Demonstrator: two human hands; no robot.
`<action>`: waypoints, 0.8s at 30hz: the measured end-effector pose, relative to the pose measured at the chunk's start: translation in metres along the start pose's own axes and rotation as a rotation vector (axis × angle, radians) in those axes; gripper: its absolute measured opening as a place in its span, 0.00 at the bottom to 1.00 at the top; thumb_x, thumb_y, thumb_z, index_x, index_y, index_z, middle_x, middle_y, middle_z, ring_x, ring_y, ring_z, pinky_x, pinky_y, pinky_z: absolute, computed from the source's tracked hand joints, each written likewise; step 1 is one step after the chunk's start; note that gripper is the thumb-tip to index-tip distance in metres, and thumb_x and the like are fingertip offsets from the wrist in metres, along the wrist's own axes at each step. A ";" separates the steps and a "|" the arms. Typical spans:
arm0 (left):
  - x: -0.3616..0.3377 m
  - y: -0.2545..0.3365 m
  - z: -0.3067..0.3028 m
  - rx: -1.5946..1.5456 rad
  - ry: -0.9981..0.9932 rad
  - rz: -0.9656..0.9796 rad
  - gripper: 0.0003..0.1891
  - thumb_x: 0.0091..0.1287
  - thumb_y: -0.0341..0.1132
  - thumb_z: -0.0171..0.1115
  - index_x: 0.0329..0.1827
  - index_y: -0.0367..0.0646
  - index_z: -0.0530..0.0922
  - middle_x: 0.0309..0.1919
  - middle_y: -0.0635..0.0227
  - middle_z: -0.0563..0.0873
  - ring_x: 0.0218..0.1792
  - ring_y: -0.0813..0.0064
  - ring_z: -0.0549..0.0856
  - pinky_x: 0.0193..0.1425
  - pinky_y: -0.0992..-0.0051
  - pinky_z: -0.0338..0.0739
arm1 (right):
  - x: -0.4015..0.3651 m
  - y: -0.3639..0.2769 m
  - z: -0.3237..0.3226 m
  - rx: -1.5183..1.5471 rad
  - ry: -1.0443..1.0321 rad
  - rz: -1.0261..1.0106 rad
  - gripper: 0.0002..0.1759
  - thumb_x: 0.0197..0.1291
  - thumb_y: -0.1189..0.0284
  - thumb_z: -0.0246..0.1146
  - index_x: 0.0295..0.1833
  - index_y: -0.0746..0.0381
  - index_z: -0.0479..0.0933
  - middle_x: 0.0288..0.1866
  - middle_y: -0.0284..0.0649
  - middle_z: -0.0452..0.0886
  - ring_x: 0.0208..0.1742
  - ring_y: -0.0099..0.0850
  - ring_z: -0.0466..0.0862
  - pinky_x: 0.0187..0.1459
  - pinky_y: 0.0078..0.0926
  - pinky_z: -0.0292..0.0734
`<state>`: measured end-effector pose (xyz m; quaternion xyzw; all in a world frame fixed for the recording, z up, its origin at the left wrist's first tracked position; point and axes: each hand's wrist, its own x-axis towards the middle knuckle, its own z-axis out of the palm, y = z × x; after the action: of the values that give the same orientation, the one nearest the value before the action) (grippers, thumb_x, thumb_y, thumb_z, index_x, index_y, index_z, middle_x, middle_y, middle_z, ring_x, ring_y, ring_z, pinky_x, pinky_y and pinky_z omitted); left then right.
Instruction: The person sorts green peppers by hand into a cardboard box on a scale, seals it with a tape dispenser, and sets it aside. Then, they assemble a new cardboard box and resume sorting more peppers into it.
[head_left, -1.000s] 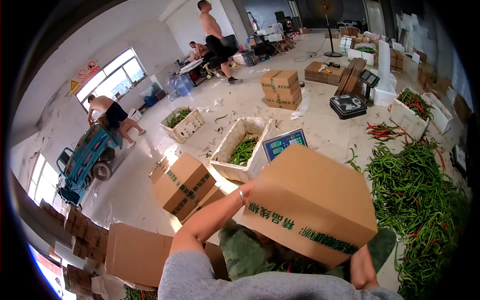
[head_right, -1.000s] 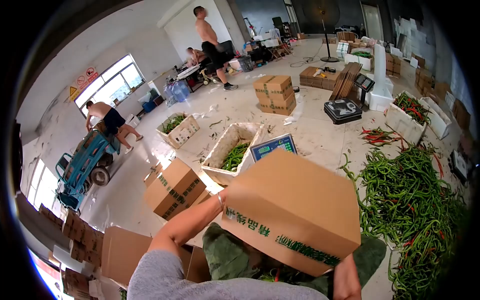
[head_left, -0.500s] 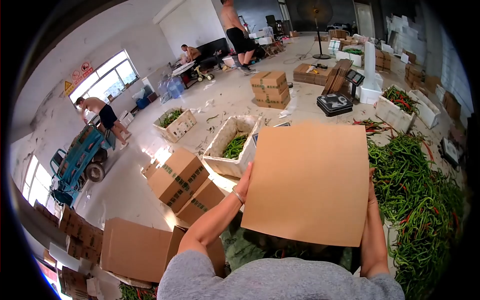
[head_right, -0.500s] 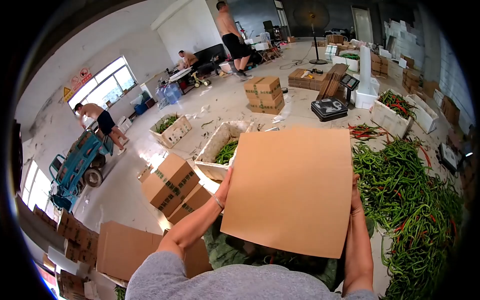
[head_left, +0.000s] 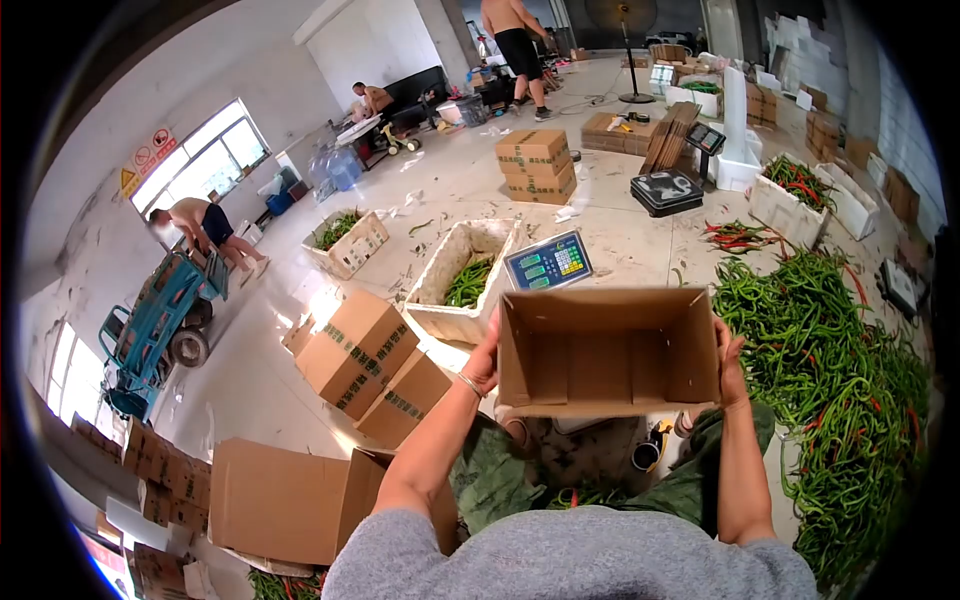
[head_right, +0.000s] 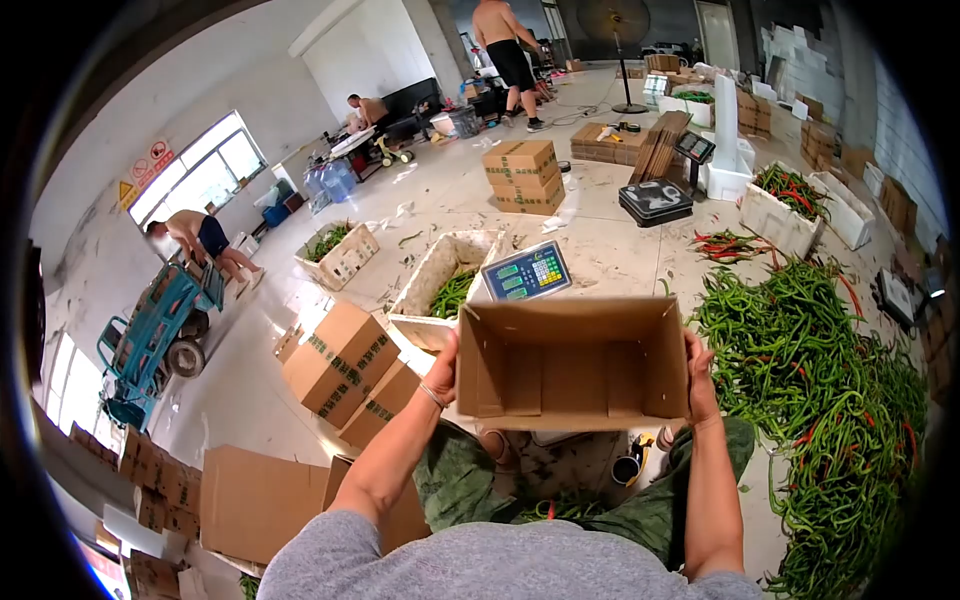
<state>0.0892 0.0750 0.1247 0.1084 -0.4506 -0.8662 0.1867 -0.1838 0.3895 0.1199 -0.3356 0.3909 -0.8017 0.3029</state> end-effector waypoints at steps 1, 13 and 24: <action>-0.002 -0.004 0.001 0.100 0.020 0.024 0.39 0.68 0.53 0.53 0.76 0.53 0.45 0.73 0.67 0.55 0.72 0.69 0.56 0.72 0.66 0.55 | -0.006 0.014 -0.006 -0.029 0.003 0.013 0.46 0.58 0.36 0.49 0.71 0.58 0.52 0.67 0.37 0.62 0.66 0.30 0.64 0.66 0.32 0.60; 0.043 -0.085 -0.041 1.666 0.583 -0.032 0.44 0.59 0.52 0.62 0.75 0.50 0.50 0.74 0.48 0.49 0.72 0.44 0.53 0.73 0.57 0.51 | -0.076 0.176 -0.009 -0.922 0.388 0.430 0.50 0.52 0.79 0.55 0.77 0.53 0.35 0.69 0.60 0.61 0.65 0.49 0.69 0.59 0.34 0.66; -0.013 -0.146 0.065 2.097 -0.169 -0.008 0.35 0.59 0.60 0.57 0.68 0.53 0.67 0.71 0.66 0.62 0.74 0.62 0.52 0.70 0.38 0.41 | -0.033 0.188 -0.018 -0.375 0.378 0.448 0.53 0.56 0.64 0.64 0.76 0.54 0.32 0.72 0.51 0.54 0.65 0.47 0.65 0.45 0.50 0.76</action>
<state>0.0448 0.2048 0.0416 0.1565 -0.9859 -0.0478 -0.0356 -0.1361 0.3256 -0.0542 -0.1368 0.6447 -0.6774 0.3268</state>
